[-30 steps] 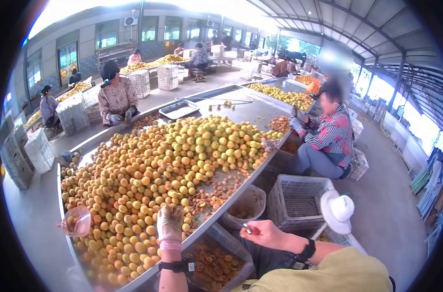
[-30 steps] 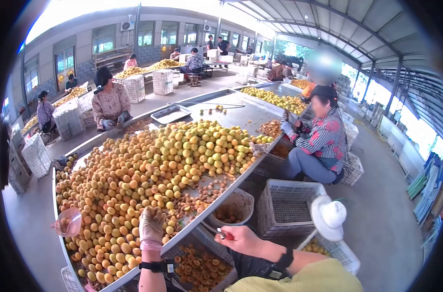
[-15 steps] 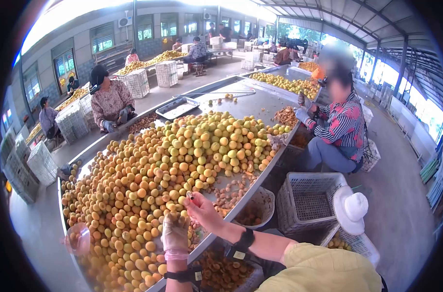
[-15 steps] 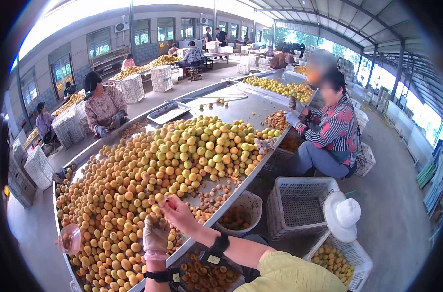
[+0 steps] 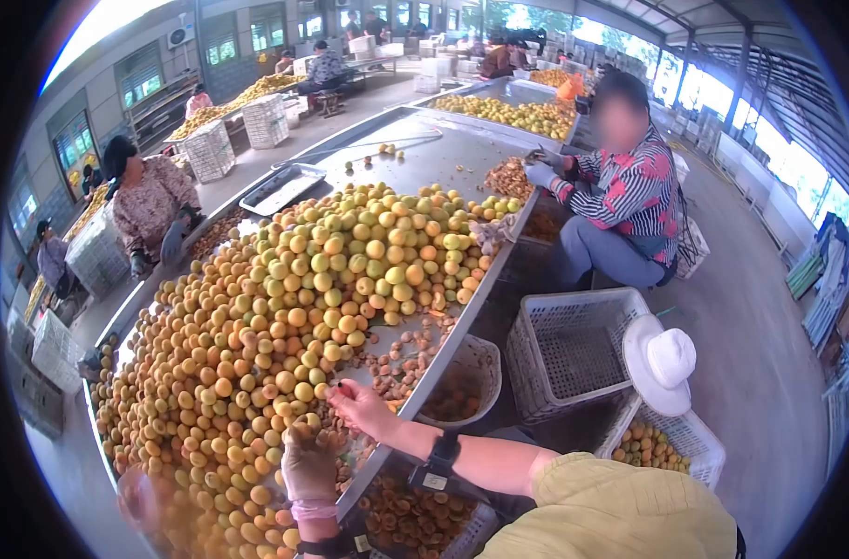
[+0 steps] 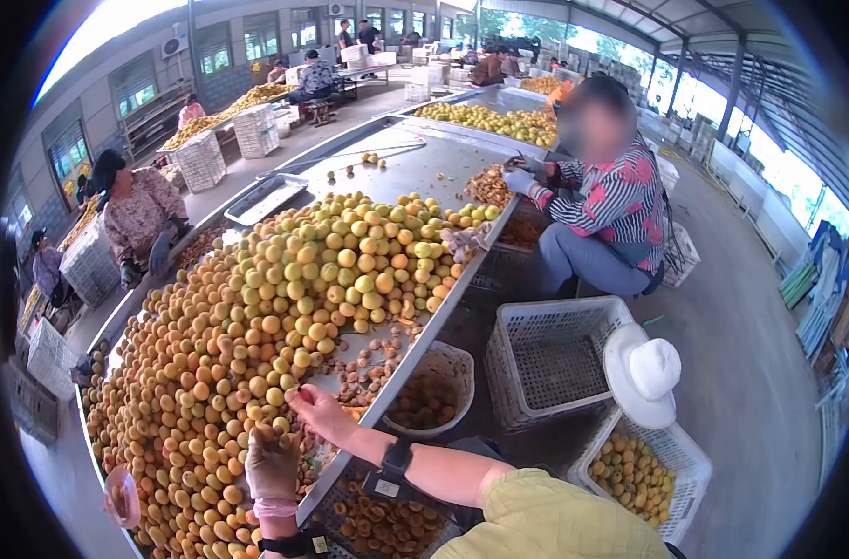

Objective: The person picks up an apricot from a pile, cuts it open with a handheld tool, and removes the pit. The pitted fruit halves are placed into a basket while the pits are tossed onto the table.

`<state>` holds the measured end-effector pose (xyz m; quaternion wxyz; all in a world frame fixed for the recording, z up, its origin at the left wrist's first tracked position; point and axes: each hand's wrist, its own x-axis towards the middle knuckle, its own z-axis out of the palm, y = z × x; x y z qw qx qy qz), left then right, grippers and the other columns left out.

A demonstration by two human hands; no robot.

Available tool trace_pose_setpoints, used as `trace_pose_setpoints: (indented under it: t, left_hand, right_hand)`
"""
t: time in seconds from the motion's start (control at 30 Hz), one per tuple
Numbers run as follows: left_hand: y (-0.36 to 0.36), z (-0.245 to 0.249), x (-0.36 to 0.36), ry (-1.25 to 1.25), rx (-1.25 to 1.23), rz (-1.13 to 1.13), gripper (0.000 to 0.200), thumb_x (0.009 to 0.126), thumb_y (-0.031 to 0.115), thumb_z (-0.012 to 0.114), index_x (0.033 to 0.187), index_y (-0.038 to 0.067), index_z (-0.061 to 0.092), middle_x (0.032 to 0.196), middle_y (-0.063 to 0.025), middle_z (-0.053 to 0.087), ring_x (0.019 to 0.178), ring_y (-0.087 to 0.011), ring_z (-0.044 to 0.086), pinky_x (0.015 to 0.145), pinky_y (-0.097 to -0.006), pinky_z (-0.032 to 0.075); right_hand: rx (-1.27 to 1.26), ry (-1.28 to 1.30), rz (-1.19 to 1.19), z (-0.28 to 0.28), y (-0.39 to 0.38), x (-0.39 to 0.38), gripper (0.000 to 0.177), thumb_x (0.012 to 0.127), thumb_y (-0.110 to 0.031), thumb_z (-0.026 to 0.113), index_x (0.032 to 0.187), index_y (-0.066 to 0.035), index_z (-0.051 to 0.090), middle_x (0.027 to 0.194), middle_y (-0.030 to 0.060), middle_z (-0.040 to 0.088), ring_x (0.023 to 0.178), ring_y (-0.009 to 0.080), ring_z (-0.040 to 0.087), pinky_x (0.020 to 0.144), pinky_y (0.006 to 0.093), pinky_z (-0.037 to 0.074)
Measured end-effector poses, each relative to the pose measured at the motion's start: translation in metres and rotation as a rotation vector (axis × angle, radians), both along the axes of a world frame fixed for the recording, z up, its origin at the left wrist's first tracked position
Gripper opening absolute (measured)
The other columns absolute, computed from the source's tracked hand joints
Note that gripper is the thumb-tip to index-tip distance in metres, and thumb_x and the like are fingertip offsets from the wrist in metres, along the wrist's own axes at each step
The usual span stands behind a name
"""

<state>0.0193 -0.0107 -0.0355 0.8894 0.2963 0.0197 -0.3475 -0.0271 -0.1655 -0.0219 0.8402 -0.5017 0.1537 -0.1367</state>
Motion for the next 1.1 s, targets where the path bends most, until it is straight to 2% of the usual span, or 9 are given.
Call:
trace_pose_setpoints:
  t: [0.2,0.33,0.47,0.53,0.63,0.73,0.9,1.03,1.1]
  left_hand:
    - [0.001,0.003,-0.01,-0.136,-0.008,-0.049,0.025,0.096,0.031,0.052,0.102,0.008,0.059,0.099,-0.0026,0.061,0.091,-0.0174,0.054,0.085,-0.0348,0.043]
    - [-0.002,-0.007,-0.014,-0.041,0.025,0.021,0.031,0.097,0.031,0.051,0.115,0.007,0.056,0.104,-0.0032,0.06,0.097,-0.0175,0.053,0.089,-0.0329,0.042]
    - [-0.006,-0.012,-0.016,0.012,0.033,0.027,0.03,0.097,0.03,0.05,0.115,0.009,0.06,0.108,-0.0013,0.064,0.097,-0.0158,0.056,0.091,-0.0321,0.039]
    - [-0.01,0.001,-0.021,-0.108,0.04,-0.036,0.027,0.098,0.029,0.047,0.114,0.009,0.054,0.111,-0.0028,0.057,0.106,-0.0185,0.051,0.095,-0.0333,0.039]
    - [-0.002,-0.013,-0.014,-0.11,0.058,-0.047,0.024,0.098,0.03,0.048,0.111,0.01,0.054,0.108,-0.0019,0.058,0.103,-0.0175,0.051,0.093,-0.033,0.04]
    - [0.004,-0.025,-0.008,-0.058,0.053,-0.033,0.023,0.097,0.031,0.05,0.11,0.012,0.055,0.105,-0.0001,0.057,0.097,-0.0155,0.051,0.09,-0.0318,0.04]
    - [0.001,-0.011,-0.011,-0.056,0.096,0.002,0.021,0.095,0.031,0.054,0.107,0.014,0.057,0.1,0.0015,0.057,0.091,-0.0131,0.05,0.087,-0.0308,0.04]
    - [0.006,-0.003,-0.012,-0.057,0.158,0.024,0.023,0.095,0.032,0.054,0.109,0.014,0.058,0.097,0.0021,0.058,0.087,-0.0116,0.05,0.086,-0.0303,0.041]
    - [0.011,-0.002,-0.01,-0.042,0.106,0.005,0.029,0.097,0.03,0.051,0.117,0.01,0.056,0.104,-0.0006,0.059,0.094,-0.0141,0.053,0.092,-0.0329,0.041]
  right_hand:
    - [-0.099,0.132,0.053,0.0,0.014,0.0,0.026,0.089,-0.031,0.065,0.085,-0.009,0.052,0.067,-0.0041,0.05,0.05,0.0057,0.045,0.043,0.022,0.035]
    - [0.1,0.111,0.131,0.005,0.025,-0.001,0.023,0.091,-0.028,0.062,0.085,-0.01,0.05,0.062,-0.0042,0.047,0.046,0.0059,0.043,0.039,0.0225,0.033]
    - [0.177,0.104,0.176,0.009,0.022,0.001,0.022,0.093,-0.026,0.06,0.083,-0.011,0.047,0.059,-0.0048,0.042,0.041,0.0057,0.039,0.037,0.0222,0.03]
    - [0.192,0.099,0.164,0.016,0.018,0.001,0.021,0.093,-0.026,0.06,0.083,-0.011,0.047,0.059,-0.0047,0.043,0.041,0.0057,0.039,0.037,0.0222,0.03]
    - [0.227,0.075,0.149,0.02,0.012,-0.002,0.019,0.093,-0.023,0.059,0.083,-0.011,0.048,0.061,-0.0045,0.044,0.043,0.0056,0.039,0.038,0.0222,0.031]
    - [0.192,0.051,0.131,0.019,0.011,-0.003,0.018,0.092,-0.02,0.06,0.083,-0.01,0.049,0.063,-0.0038,0.046,0.048,0.0055,0.041,0.042,0.0228,0.033]
    - [-0.143,-0.017,0.0,0.01,0.014,-0.003,0.019,0.091,-0.019,0.062,0.085,-0.004,0.052,0.072,-0.0015,0.052,0.062,0.0074,0.047,0.054,0.0247,0.041]
    - [-0.242,-0.003,0.077,0.002,0.017,0.001,0.022,0.093,-0.019,0.06,0.105,-0.002,0.056,0.083,-0.0021,0.055,0.074,0.0047,0.051,0.065,0.0217,0.046]
    - [-0.262,0.03,0.123,0.005,0.018,-0.002,0.022,0.093,-0.02,0.06,0.106,-0.001,0.056,0.08,-0.0019,0.055,0.072,0.0048,0.051,0.066,0.022,0.047]
